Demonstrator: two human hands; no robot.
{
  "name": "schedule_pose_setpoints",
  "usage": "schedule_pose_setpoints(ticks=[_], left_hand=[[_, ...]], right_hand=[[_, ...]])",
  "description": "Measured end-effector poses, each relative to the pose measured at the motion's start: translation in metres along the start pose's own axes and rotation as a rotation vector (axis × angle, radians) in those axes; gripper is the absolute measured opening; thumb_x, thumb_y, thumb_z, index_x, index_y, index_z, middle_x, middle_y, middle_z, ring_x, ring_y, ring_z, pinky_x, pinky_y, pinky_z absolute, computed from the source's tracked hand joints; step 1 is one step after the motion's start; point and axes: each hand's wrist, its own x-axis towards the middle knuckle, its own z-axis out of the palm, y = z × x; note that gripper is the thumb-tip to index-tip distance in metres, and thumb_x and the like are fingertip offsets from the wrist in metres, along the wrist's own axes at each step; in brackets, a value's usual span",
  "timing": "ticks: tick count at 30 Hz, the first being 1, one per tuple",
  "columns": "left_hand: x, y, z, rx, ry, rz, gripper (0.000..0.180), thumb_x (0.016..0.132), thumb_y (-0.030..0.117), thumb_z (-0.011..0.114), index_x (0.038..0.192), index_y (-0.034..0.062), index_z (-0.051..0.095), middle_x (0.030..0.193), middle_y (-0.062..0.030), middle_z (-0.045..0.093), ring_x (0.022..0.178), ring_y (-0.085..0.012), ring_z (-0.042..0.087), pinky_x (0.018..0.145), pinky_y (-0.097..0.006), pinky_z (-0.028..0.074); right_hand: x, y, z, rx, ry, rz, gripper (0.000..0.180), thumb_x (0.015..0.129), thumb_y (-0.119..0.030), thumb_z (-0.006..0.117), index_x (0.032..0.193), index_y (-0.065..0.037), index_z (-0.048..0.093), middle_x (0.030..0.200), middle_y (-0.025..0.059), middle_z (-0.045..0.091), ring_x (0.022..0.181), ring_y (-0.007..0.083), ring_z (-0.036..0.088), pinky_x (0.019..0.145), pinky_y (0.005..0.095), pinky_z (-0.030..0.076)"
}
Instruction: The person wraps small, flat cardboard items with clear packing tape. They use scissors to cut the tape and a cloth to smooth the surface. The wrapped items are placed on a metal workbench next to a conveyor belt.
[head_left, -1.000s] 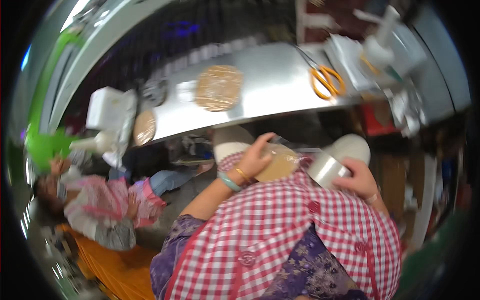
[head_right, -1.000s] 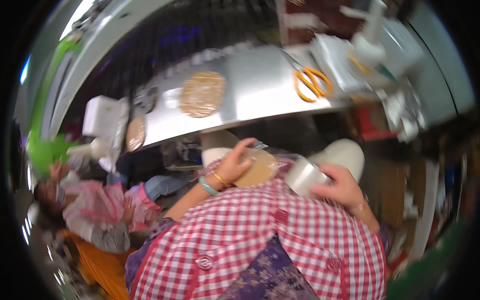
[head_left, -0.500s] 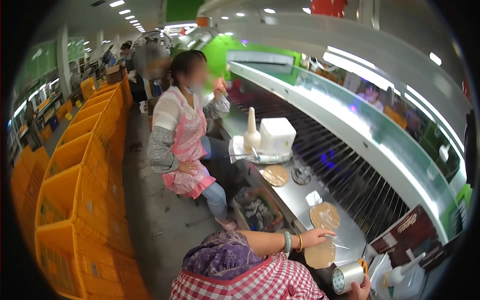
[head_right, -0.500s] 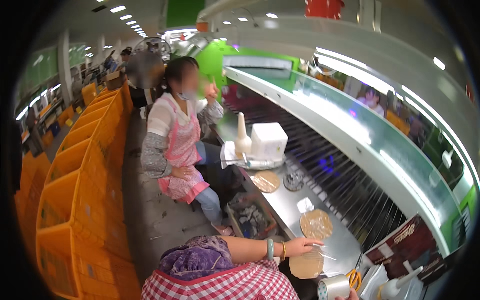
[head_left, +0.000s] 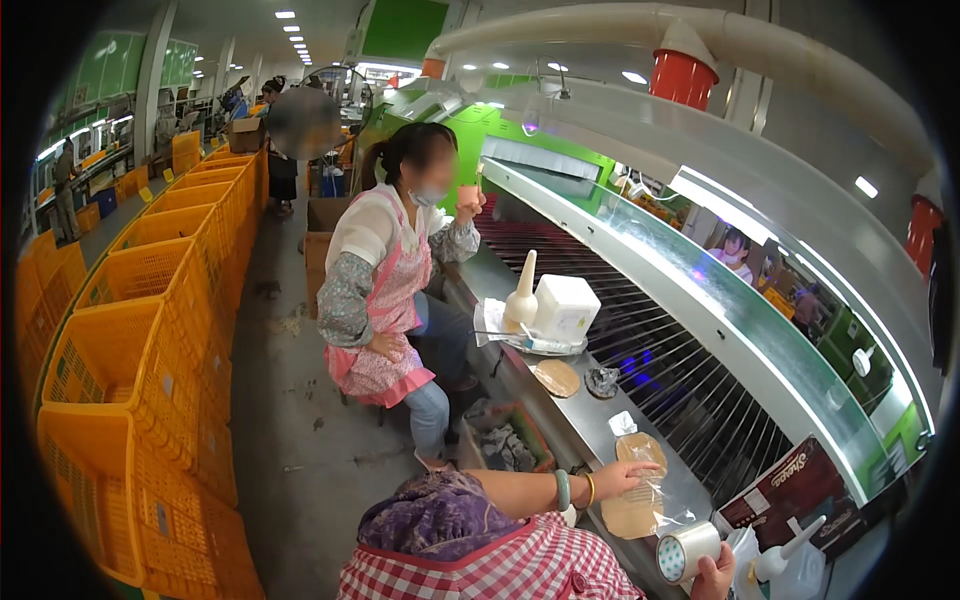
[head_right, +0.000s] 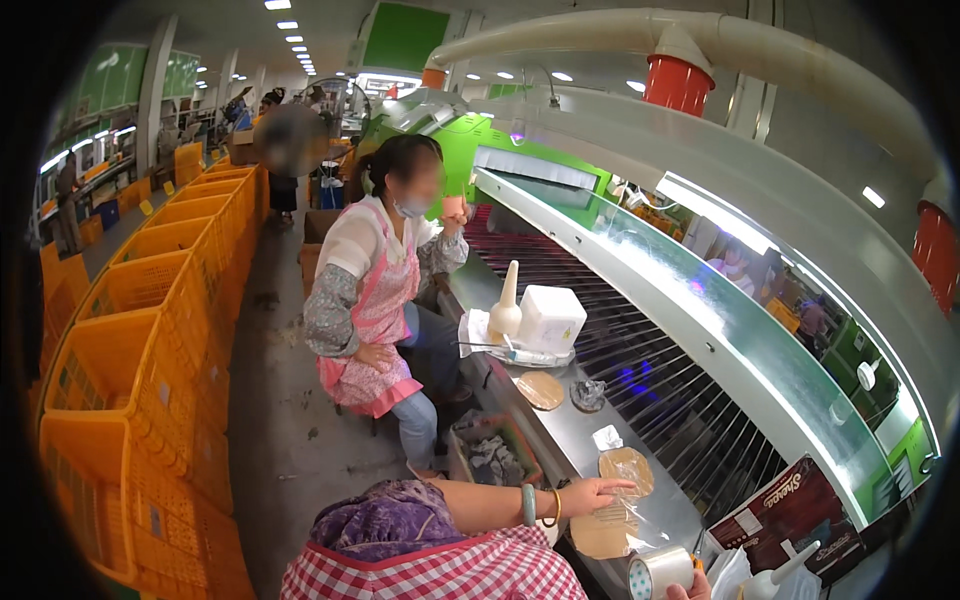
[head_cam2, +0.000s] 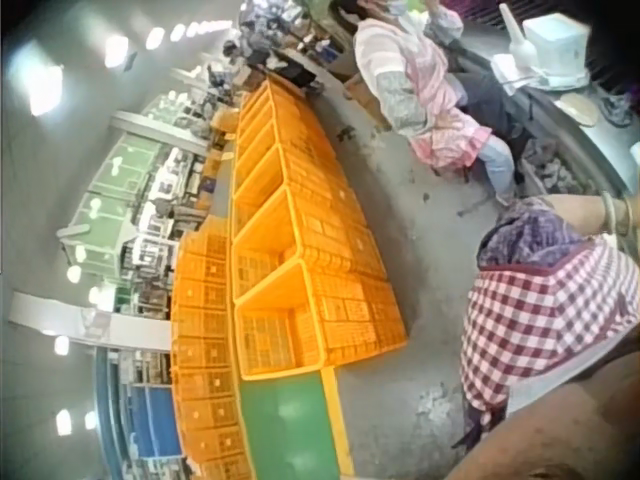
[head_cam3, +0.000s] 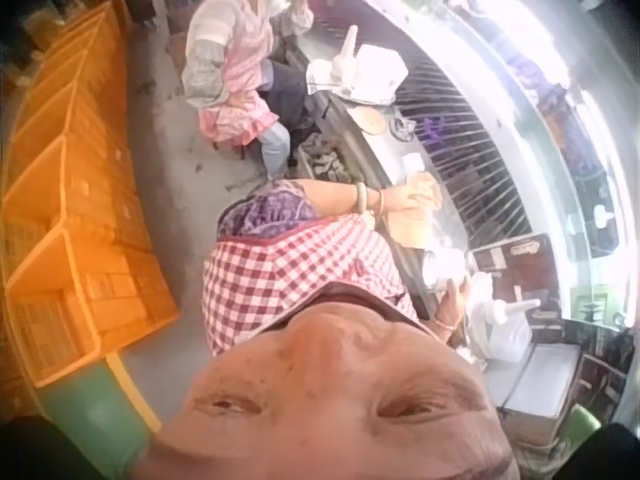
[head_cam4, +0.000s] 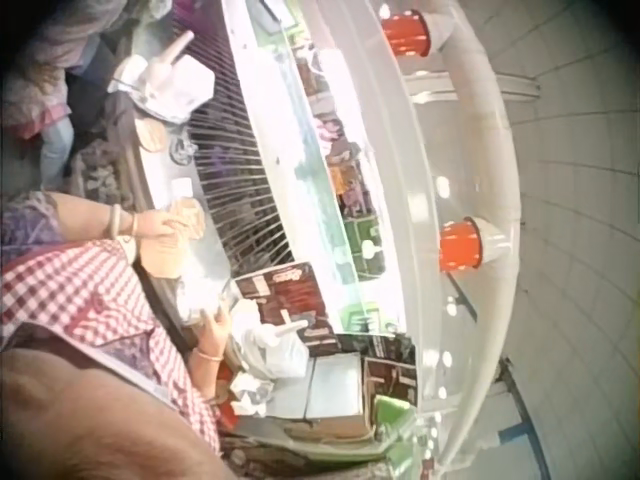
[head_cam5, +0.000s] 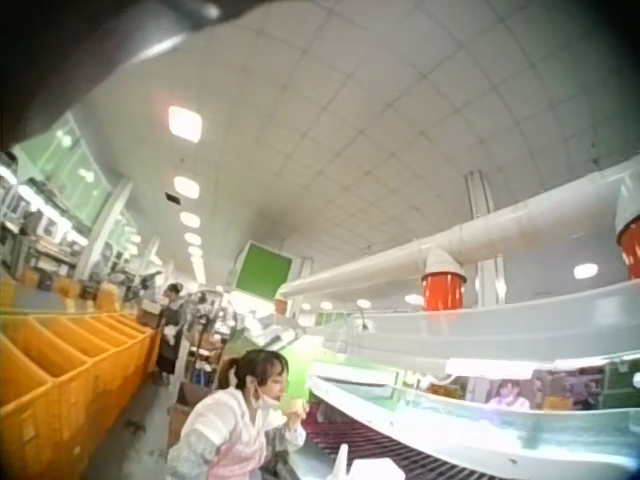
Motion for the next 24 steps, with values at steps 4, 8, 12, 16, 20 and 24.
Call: schedule_pose_setpoints(ticks=[4,8,12,16,20,24], left_hand=[[-0.007,0.010,0.010,0.821,0.117,0.016,0.049,0.086,0.010,0.048,0.134,0.0189,0.043,0.096,-0.0121,0.065,0.077,-0.0282,0.064,0.067,-0.037,0.051],[-0.012,-0.003,0.014,0.916,0.220,0.363,0.039,0.084,0.013,0.049,0.123,0.0161,0.051,0.085,-0.0190,0.064,0.073,-0.0366,0.062,0.063,-0.045,0.050],[-0.014,0.000,0.013,0.977,0.217,0.386,0.032,0.083,0.014,0.050,0.115,0.0129,0.054,0.077,-0.0173,0.063,0.072,-0.0363,0.062,0.062,-0.045,0.050],[-0.013,-0.007,0.012,1.038,0.128,0.178,0.022,0.081,0.017,0.053,0.100,0.0086,0.057,0.079,-0.0158,0.063,0.074,-0.0350,0.062,0.063,-0.045,0.049],[-0.020,-0.006,0.018,0.970,0.087,0.220,0.016,0.078,0.017,0.054,0.089,0.0065,0.058,0.074,-0.0162,0.062,0.074,-0.0351,0.062,0.064,-0.046,0.048],[-0.020,-0.027,0.018,0.930,0.060,0.169,0.013,0.078,0.017,0.053,0.084,0.0057,0.058,0.076,-0.0172,0.062,0.074,-0.0361,0.061,0.066,-0.045,0.048]], right_hand=[[-0.012,0.009,-0.006,-0.322,-0.064,-0.319,0.027,0.087,-0.005,0.056,0.110,0.009,0.054,0.108,0.0150,0.053,0.096,0.0218,0.051,0.084,0.0335,0.043],[-0.012,0.012,-0.001,-0.129,-0.056,-0.255,0.024,0.089,-0.003,0.054,0.110,0.008,0.055,0.105,0.0173,0.056,0.093,0.0241,0.054,0.082,0.0320,0.045],[-0.016,0.005,0.014,0.241,0.107,0.004,0.024,0.090,-0.003,0.053,0.110,0.011,0.053,0.101,0.0158,0.057,0.089,0.0216,0.055,0.076,0.0307,0.046],[-0.005,0.034,-0.008,-0.320,-0.020,-0.332,0.025,0.090,-0.002,0.052,0.114,0.005,0.054,0.104,0.0189,0.056,0.088,0.0220,0.056,0.075,0.0320,0.047],[-0.003,0.023,0.003,0.015,-0.034,-0.234,0.027,0.081,-0.011,0.062,0.105,-0.001,0.057,0.096,0.0131,0.059,0.081,0.0180,0.057,0.072,0.0279,0.046],[0.003,0.016,0.008,0.201,-0.139,-0.249,0.040,0.076,-0.028,0.074,0.097,0.001,0.056,0.089,0.0037,0.061,0.079,0.0112,0.057,0.074,0.0234,0.044]])
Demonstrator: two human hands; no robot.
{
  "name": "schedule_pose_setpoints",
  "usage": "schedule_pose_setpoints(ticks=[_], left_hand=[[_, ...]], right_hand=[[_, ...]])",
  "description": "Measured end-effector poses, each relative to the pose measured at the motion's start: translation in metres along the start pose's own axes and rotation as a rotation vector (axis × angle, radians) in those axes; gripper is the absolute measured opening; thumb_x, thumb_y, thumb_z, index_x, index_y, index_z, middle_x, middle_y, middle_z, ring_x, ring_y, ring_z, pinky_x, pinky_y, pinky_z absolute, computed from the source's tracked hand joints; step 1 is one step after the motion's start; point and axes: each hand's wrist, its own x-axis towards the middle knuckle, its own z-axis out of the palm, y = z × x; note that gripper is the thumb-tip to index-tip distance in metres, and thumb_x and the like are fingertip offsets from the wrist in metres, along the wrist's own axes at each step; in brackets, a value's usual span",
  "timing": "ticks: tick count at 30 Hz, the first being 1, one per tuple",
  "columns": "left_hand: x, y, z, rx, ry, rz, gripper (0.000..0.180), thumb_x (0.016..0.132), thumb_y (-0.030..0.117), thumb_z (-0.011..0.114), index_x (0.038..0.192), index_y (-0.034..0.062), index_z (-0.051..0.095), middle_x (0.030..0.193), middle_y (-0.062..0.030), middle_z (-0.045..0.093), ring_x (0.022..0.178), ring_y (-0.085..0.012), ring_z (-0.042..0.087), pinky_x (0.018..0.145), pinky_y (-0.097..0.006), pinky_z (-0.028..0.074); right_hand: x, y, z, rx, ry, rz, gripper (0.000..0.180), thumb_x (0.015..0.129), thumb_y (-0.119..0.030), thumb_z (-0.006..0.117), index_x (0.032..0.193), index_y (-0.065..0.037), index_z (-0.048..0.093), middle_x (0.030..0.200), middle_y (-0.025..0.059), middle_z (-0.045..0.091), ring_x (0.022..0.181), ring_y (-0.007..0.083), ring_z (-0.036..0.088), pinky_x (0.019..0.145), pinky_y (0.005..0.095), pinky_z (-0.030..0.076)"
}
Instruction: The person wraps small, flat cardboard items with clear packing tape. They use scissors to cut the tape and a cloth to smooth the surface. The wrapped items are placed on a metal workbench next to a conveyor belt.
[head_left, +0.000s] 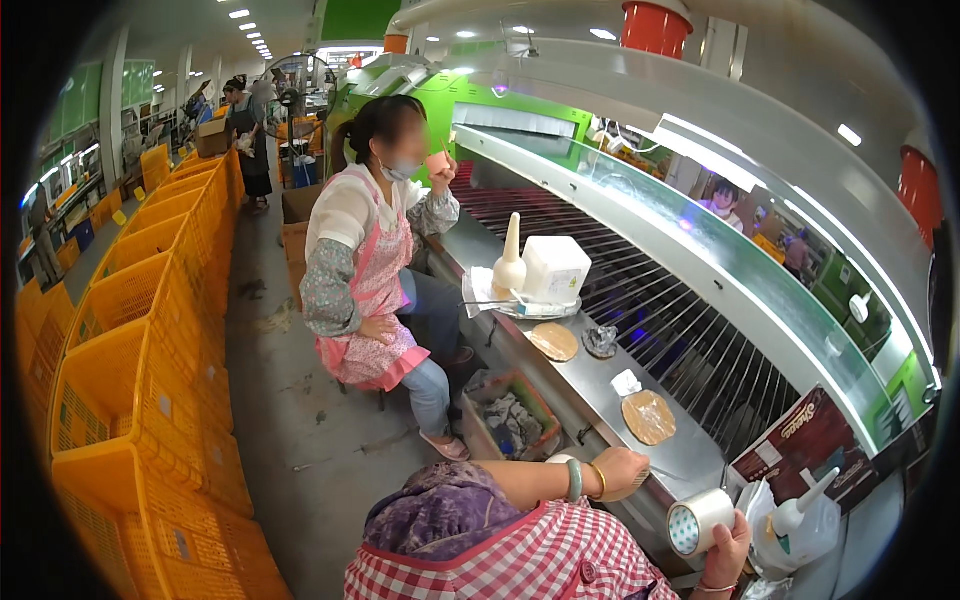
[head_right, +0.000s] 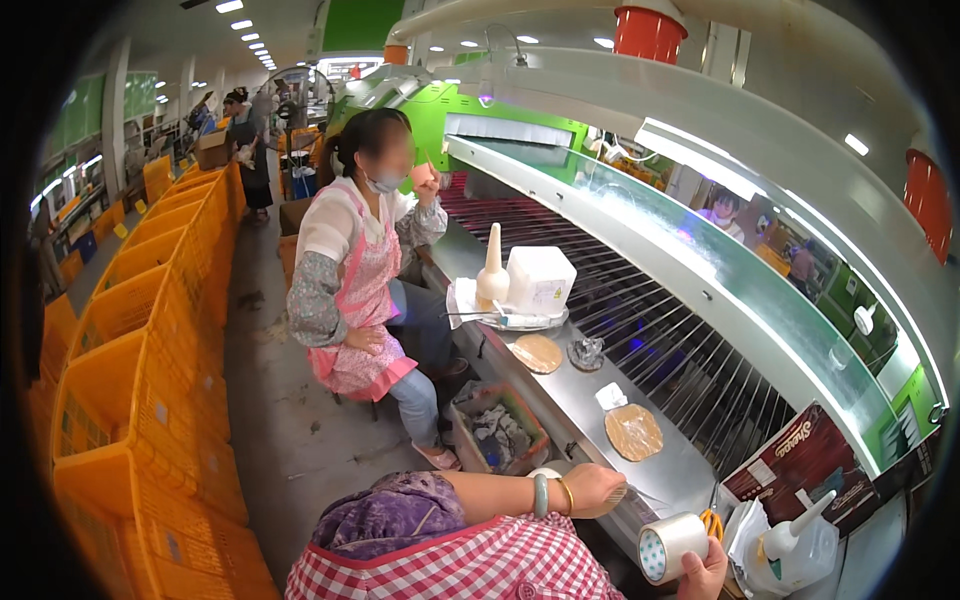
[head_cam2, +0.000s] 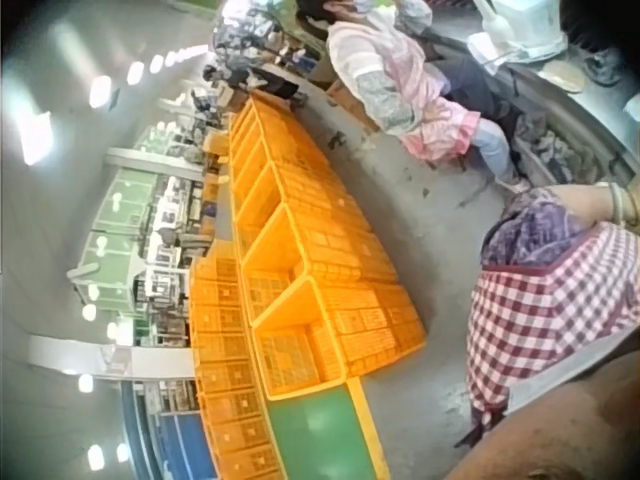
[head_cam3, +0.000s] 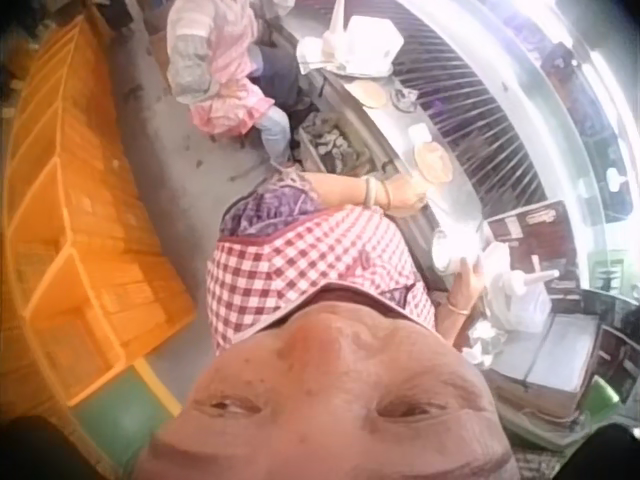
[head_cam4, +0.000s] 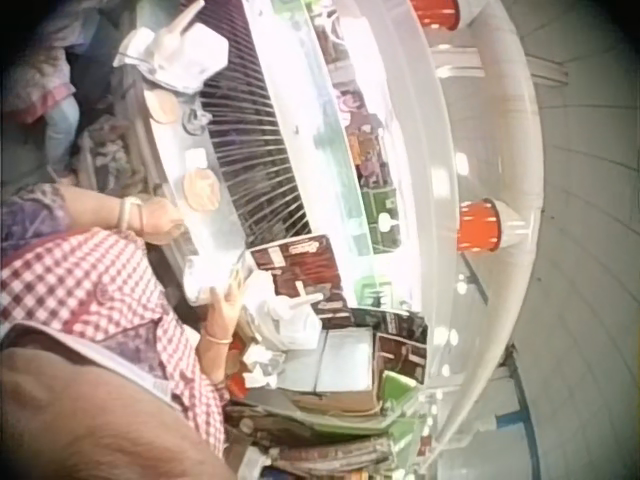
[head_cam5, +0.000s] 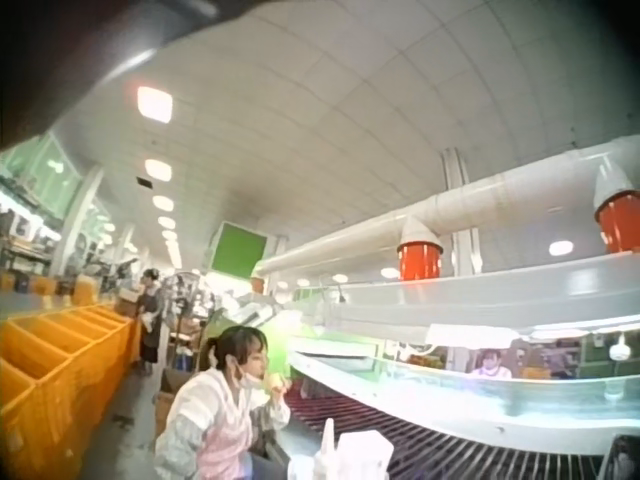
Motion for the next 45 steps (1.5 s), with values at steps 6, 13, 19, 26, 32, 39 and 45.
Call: schedule_pose_setpoints(ticks=[6,13,19,26,32,39,45], left_hand=[[0.010,-0.001,0.021,-0.135,-0.091,-0.036,0.017,0.082,0.017,0.048,0.088,0.0050,0.059,0.079,-0.0225,0.062,0.075,-0.0399,0.060,0.069,-0.048,0.046],[-0.013,-0.009,0.021,-0.579,-0.394,-0.233,0.041,0.080,-0.004,0.041,0.115,0.0065,0.060,0.111,-0.0136,0.063,0.102,-0.0233,0.061,0.090,-0.029,0.046],[-0.015,-0.011,0.024,-0.512,-0.662,-0.310,0.036,0.087,0.000,0.045,0.120,0.0054,0.057,0.109,-0.0115,0.063,0.102,-0.0165,0.058,0.089,-0.025,0.043],[0.016,-0.010,0.029,-0.914,-0.793,-0.457,0.052,0.086,-0.001,0.044,0.137,0.0056,0.040,0.127,-0.0077,0.052,0.112,-0.0136,0.050,0.096,-0.024,0.037],[0.040,-0.007,0.031,-1.178,-0.855,-0.683,0.058,0.082,-0.007,0.041,0.139,0.0035,0.035,0.127,-0.0102,0.051,0.114,-0.0165,0.051,0.097,-0.027,0.038],[0.050,0.006,0.049,-1.293,-0.520,-0.726,0.060,0.080,-0.009,0.039,0.138,0.0036,0.035,0.120,-0.0173,0.057,0.109,-0.0224,0.057,0.093,-0.031,0.044],[0.041,0.006,0.058,-0.311,-0.521,-0.150,0.057,0.079,-0.006,0.040,0.135,0.0067,0.042,0.123,-0.0210,0.054,0.112,-0.0311,0.055,0.093,-0.033,0.043]], right_hand=[[-0.005,-0.009,0.005,-0.070,0.176,0.027,0.041,0.065,-0.016,0.063,0.099,0.006,0.061,0.091,0.0069,0.064,0.080,0.0138,0.060,0.073,0.0280,0.048],[-0.009,0.000,-0.023,-0.314,0.000,0.341,0.029,0.069,-0.020,0.072,0.085,0.000,0.060,0.074,-0.0010,0.056,0.070,0.0063,0.051,0.060,0.0221,0.042],[-0.025,0.018,-0.037,-0.006,0.009,0.548,0.024,0.074,-0.015,0.075,0.089,0.000,0.062,0.077,0.0004,0.061,0.072,0.0066,0.056,0.066,0.0220,0.045],[-0.031,0.021,-0.054,-0.027,-0.022,0.582,0.027,0.073,-0.015,0.077,0.090,-0.001,0.063,0.079,-0.0001,0.060,0.074,0.0065,0.055,0.067,0.0219,0.044],[-0.028,0.021,-0.068,-0.182,-0.153,0.545,0.029,0.074,-0.018,0.076,0.090,0.002,0.061,0.076,0.0034,0.059,0.071,0.0075,0.054,0.063,0.0229,0.044],[-0.024,0.028,-0.070,-0.266,-0.118,0.516,0.031,0.074,-0.019,0.076,0.089,0.003,0.061,0.076,0.0056,0.060,0.071,0.0102,0.056,0.064,0.0242,0.045],[-0.012,0.011,-0.067,-0.233,-0.057,0.435,0.032,0.074,-0.019,0.076,0.092,0.003,0.061,0.080,0.0068,0.062,0.073,0.0104,0.057,0.066,0.0246,0.047]])
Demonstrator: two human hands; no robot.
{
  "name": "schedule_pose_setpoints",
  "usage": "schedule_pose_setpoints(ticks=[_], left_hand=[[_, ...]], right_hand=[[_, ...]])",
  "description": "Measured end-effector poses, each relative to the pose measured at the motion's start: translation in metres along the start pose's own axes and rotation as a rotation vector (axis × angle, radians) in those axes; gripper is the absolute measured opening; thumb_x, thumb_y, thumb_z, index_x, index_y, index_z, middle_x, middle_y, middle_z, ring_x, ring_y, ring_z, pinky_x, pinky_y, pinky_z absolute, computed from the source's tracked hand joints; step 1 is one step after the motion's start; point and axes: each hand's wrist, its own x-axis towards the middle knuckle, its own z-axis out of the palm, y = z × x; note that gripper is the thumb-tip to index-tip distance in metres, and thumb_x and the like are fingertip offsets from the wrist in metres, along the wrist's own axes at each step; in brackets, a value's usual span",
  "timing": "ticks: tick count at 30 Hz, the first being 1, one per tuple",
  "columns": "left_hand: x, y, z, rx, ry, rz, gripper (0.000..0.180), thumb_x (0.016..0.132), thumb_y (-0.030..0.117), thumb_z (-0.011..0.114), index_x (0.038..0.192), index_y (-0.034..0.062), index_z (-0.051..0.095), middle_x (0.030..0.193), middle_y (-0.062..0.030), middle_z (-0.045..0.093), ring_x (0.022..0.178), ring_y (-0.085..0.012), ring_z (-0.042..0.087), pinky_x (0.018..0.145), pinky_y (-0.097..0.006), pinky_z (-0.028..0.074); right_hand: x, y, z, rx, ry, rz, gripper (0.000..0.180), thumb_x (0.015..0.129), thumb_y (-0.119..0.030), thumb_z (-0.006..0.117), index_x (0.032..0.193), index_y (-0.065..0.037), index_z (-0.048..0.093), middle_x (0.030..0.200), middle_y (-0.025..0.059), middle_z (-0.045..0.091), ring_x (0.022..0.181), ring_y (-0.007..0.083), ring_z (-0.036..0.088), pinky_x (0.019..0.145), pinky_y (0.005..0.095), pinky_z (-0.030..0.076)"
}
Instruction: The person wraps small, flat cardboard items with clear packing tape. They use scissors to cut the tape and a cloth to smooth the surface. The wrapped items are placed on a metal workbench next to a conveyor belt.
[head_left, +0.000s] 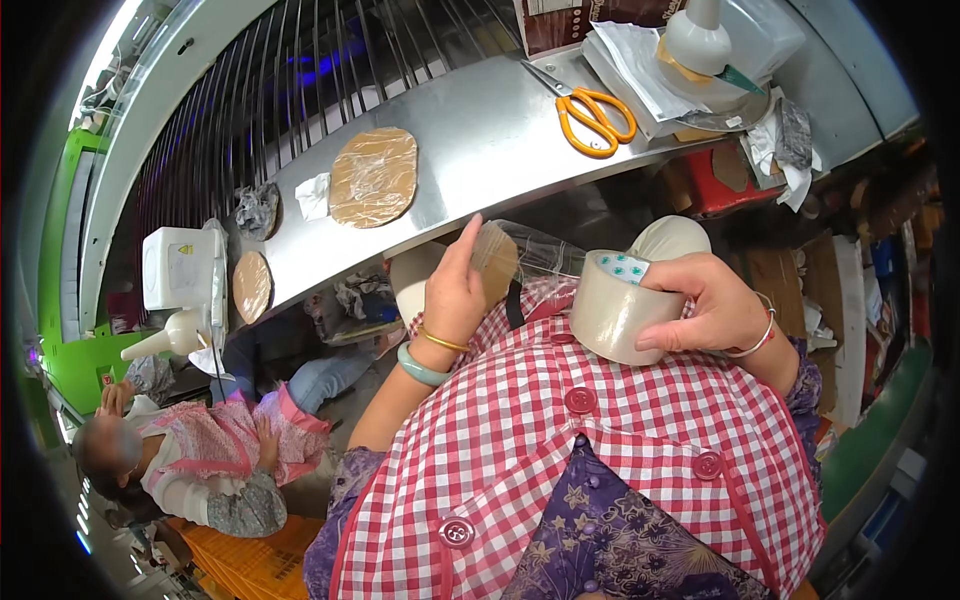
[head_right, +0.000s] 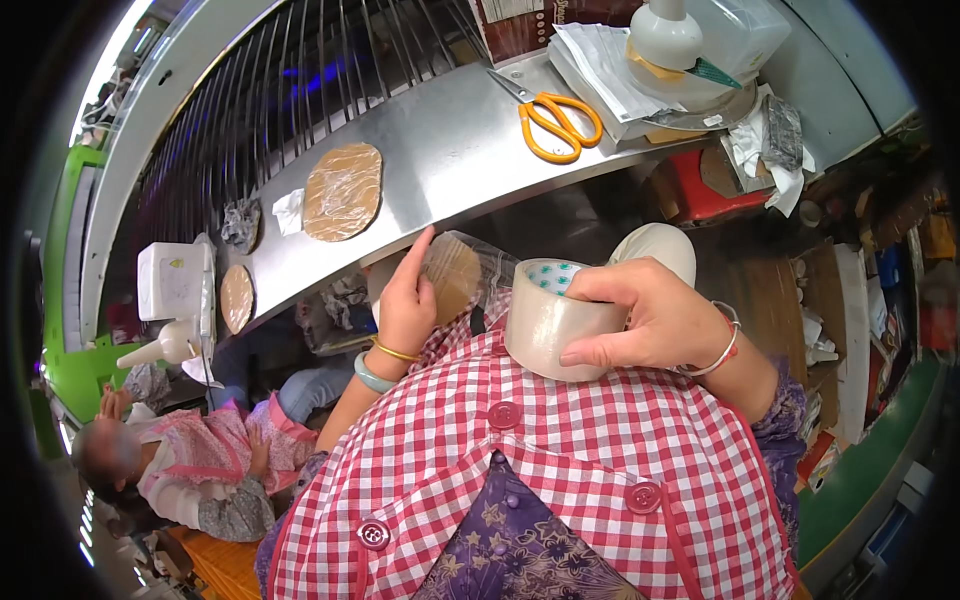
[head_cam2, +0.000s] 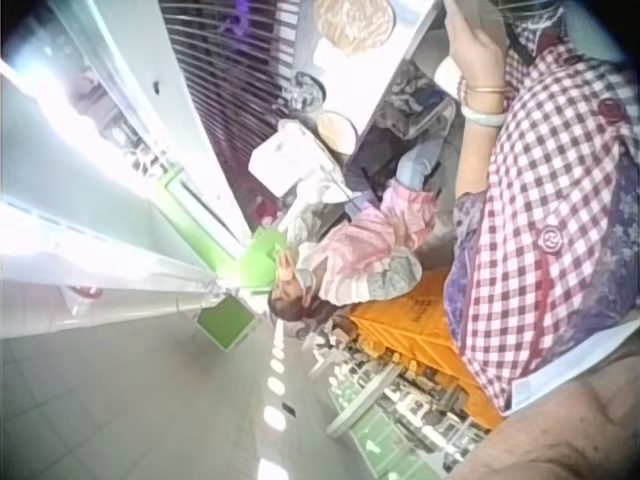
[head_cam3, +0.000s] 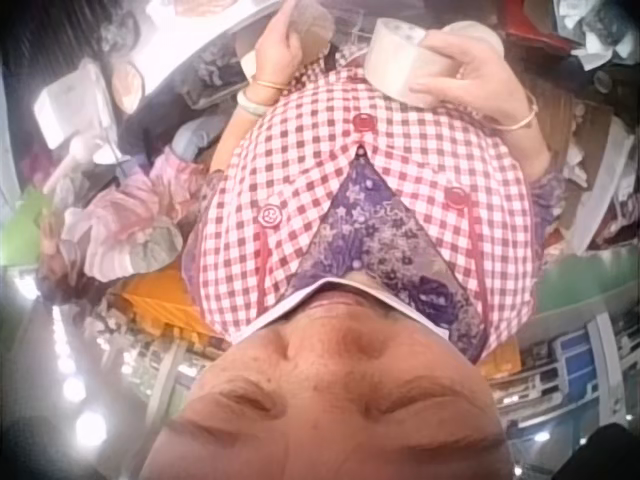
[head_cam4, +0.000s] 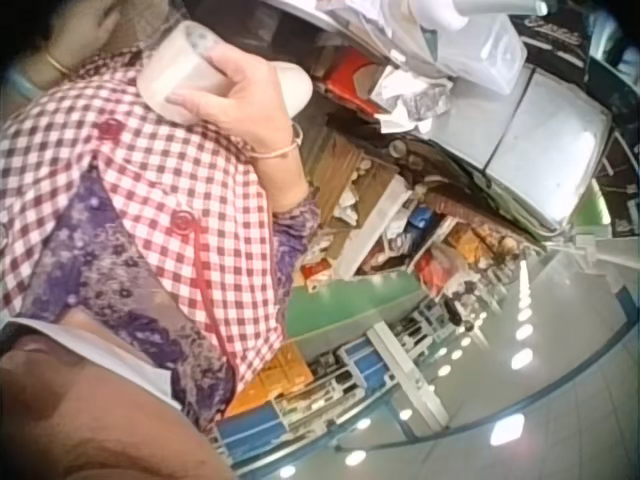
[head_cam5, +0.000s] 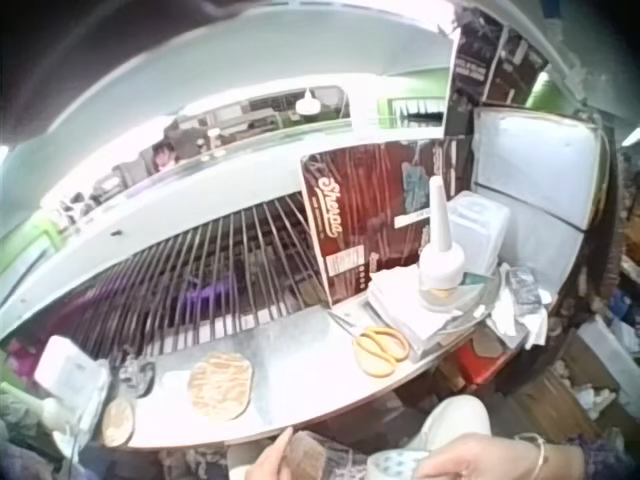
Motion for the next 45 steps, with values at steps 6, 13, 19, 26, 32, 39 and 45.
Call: schedule_pose_setpoints(ticks=[6,13,19,26,32,39,45], left_hand=[[0.007,-0.007,0.001,-0.865,-0.082,-0.330,0.041,0.088,-0.001,0.041,0.129,-0.0028,0.046,0.118,-0.0099,0.057,0.106,-0.0161,0.056,0.094,-0.028,0.043],[0.008,-0.001,-0.006,-1.053,-0.196,-0.440,0.032,0.095,0.013,0.046,0.122,-0.0028,0.051,0.112,-0.0081,0.060,0.100,-0.0138,0.058,0.089,-0.026,0.046],[0.011,-0.017,-0.002,-1.143,-0.268,-0.503,0.033,0.094,0.010,0.045,0.124,-0.0018,0.049,0.115,-0.0098,0.059,0.103,-0.0166,0.058,0.091,-0.028,0.046],[0.012,-0.012,0.003,-1.246,-0.377,-0.532,0.052,0.088,0.000,0.045,0.138,0.0011,0.032,0.127,-0.0140,0.051,0.114,-0.0212,0.053,0.097,-0.031,0.042],[0.012,-0.016,-0.003,-1.227,-0.407,-0.501,0.060,0.083,-0.003,0.046,0.141,0.0003,0.028,0.131,-0.0162,0.048,0.117,-0.0220,0.051,0.100,-0.031,0.040],[0.023,-0.010,-0.017,-1.390,-0.509,-0.511,0.056,0.080,0.001,0.042,0.134,-0.0083,0.033,0.129,-0.0164,0.049,0.117,-0.0221,0.051,0.102,-0.032,0.037],[0.027,-0.005,-0.025,-1.239,-0.500,-0.426,0.060,0.077,-0.002,0.044,0.136,-0.0025,0.035,0.129,-0.0141,0.049,0.118,-0.0208,0.049,0.100,-0.031,0.038]], right_hand=[[0.006,0.011,-0.002,-0.093,0.001,0.042,0.033,0.073,-0.018,0.077,0.093,0.003,0.062,0.080,0.0071,0.063,0.074,0.0100,0.058,0.067,0.0244,0.047],[0.015,0.019,-0.001,-0.044,-0.041,0.114,0.032,0.073,-0.018,0.076,0.093,0.003,0.061,0.080,0.0082,0.063,0.075,0.0105,0.058,0.067,0.0250,0.047],[0.014,0.025,-0.002,0.029,-0.041,0.174,0.030,0.073,-0.016,0.076,0.091,0.002,0.062,0.079,0.0062,0.062,0.074,0.0101,0.057,0.066,0.0246,0.046],[0.009,0.030,-0.005,0.063,-0.026,0.202,0.028,0.072,-0.014,0.076,0.091,0.002,0.062,0.080,0.0041,0.060,0.076,0.0091,0.055,0.069,0.0237,0.045],[0.007,0.028,-0.003,0.094,-0.010,0.213,0.028,0.072,-0.013,0.076,0.092,0.002,0.062,0.082,0.0041,0.060,0.077,0.0094,0.056,0.070,0.0235,0.045],[0.009,0.025,-0.004,0.068,-0.033,0.216,0.029,0.072,-0.013,0.076,0.093,0.002,0.062,0.081,0.0038,0.061,0.076,0.0096,0.056,0.070,0.0235,0.046],[0.008,0.024,-0.001,0.072,-0.026,0.172,0.029,0.073,-0.014,0.076,0.093,0.002,0.062,0.082,0.0045,0.061,0.077,0.0095,0.057,0.070,0.0239,0.046]])
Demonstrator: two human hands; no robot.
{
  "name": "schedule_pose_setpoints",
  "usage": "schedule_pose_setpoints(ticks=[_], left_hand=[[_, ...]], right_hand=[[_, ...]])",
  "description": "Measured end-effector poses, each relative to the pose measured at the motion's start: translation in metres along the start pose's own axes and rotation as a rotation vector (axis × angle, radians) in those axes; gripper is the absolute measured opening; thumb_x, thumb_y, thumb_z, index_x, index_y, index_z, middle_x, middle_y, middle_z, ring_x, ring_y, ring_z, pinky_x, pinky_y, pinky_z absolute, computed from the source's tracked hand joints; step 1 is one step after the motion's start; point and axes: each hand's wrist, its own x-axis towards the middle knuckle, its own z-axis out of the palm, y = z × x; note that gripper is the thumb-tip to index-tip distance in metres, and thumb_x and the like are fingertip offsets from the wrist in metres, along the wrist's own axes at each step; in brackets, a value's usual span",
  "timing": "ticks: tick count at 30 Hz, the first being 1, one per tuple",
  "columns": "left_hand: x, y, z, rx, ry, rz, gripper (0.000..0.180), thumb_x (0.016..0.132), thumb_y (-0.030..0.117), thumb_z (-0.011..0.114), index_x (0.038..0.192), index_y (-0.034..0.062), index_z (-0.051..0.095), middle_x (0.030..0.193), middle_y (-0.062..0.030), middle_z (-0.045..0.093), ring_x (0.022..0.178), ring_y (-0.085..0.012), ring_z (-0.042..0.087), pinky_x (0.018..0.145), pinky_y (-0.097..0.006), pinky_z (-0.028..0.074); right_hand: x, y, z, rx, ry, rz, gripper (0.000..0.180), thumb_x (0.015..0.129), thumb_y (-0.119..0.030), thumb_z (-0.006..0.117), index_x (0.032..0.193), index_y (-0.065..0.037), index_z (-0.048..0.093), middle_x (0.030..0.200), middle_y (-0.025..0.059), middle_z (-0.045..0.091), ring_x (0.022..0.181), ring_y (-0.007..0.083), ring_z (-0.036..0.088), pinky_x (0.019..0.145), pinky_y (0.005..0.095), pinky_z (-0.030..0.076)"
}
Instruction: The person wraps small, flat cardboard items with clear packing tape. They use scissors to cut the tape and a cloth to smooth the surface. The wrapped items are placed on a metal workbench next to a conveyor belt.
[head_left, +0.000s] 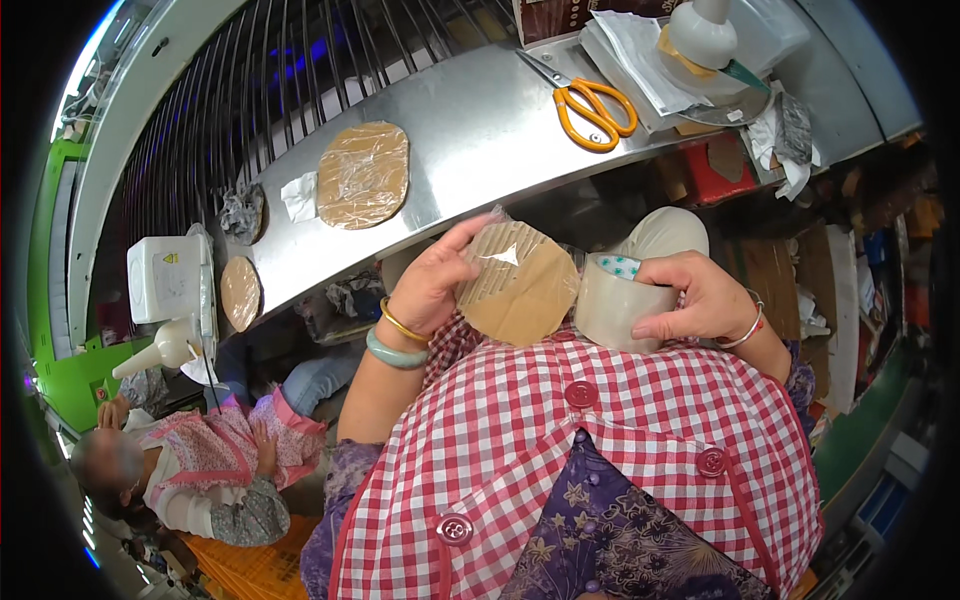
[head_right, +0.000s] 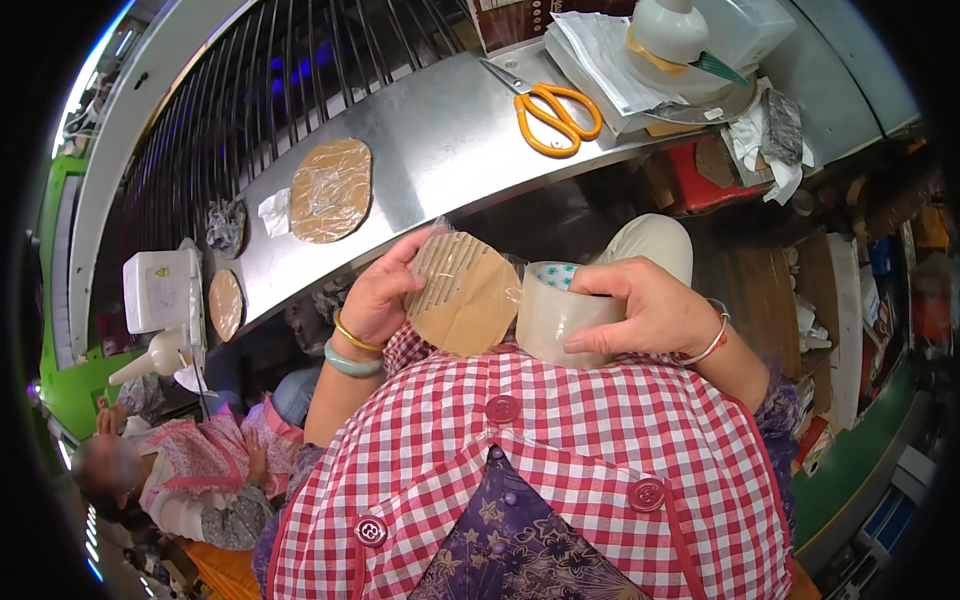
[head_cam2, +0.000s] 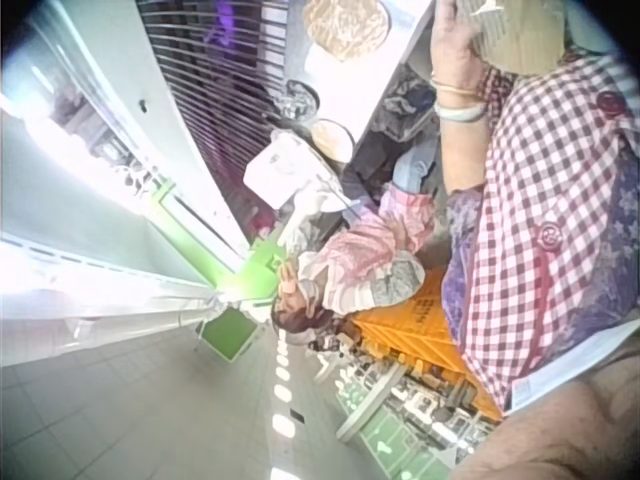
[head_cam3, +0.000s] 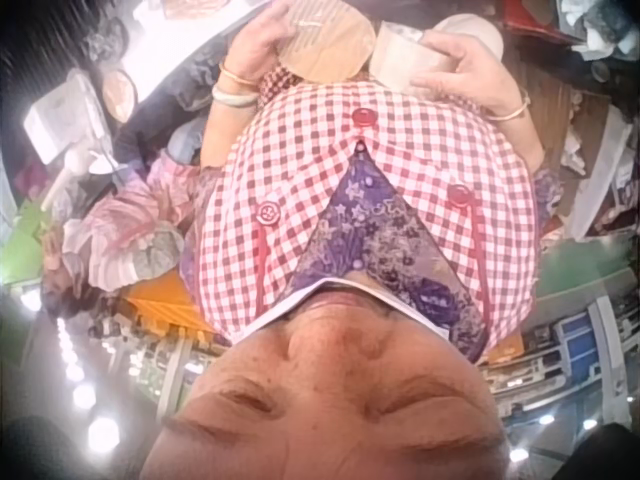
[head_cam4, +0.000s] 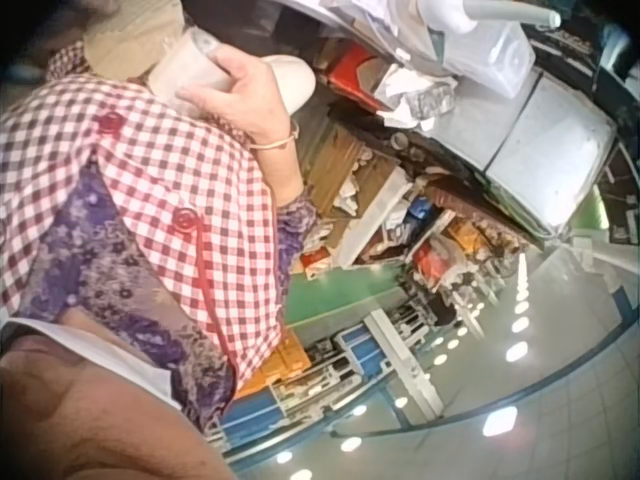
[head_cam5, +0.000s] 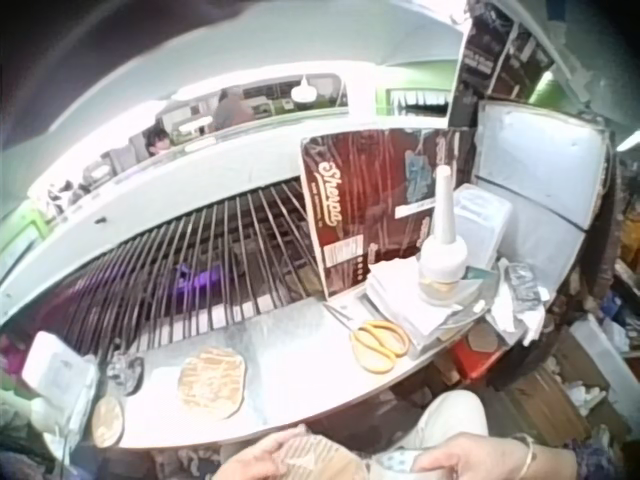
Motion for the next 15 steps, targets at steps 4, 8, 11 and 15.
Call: schedule_pose_setpoints(ticks=[4,8,11,15], left_hand=[[-0.004,0.009,0.001,0.044,-0.091,0.005,0.070,0.074,-0.005,0.043,0.141,-0.0007,0.027,0.130,-0.0155,0.047,0.119,-0.0207,0.047,0.102,-0.030,0.035],[-0.003,0.013,0.000,0.043,-0.118,0.005,0.068,0.077,0.001,0.044,0.142,-0.0032,0.023,0.132,-0.0164,0.045,0.121,-0.0207,0.046,0.104,-0.031,0.033],[-0.004,0.012,0.002,-0.034,-0.080,0.007,0.057,0.087,0.012,0.043,0.139,-0.0054,0.027,0.132,-0.0162,0.046,0.121,-0.0204,0.046,0.103,-0.032,0.034],[0.001,0.007,0.003,0.023,0.087,-0.057,0.043,0.096,0.023,0.043,0.127,-0.0061,0.045,0.119,-0.0138,0.056,0.108,-0.0186,0.055,0.095,-0.030,0.042]], right_hand=[[-0.001,-0.002,0.001,-0.050,-0.010,-0.023,0.030,0.073,-0.015,0.076,0.093,0.002,0.062,0.083,0.0050,0.062,0.077,0.0098,0.057,0.070,0.0243,0.047],[-0.002,-0.002,0.005,-0.021,0.003,-0.014,0.029,0.073,-0.016,0.076,0.092,0.001,0.061,0.081,0.0054,0.061,0.075,0.0106,0.057,0.068,0.0248,0.046],[-0.002,-0.001,0.005,-0.044,-0.002,-0.022,0.029,0.073,-0.017,0.076,0.090,0.001,0.061,0.079,0.0057,0.061,0.074,0.0108,0.056,0.067,0.0250,0.046],[-0.001,-0.004,0.006,-0.062,-0.004,-0.014,0.030,0.073,-0.019,0.076,0.089,0.001,0.060,0.079,0.0059,0.060,0.073,0.0107,0.056,0.067,0.0250,0.046]])
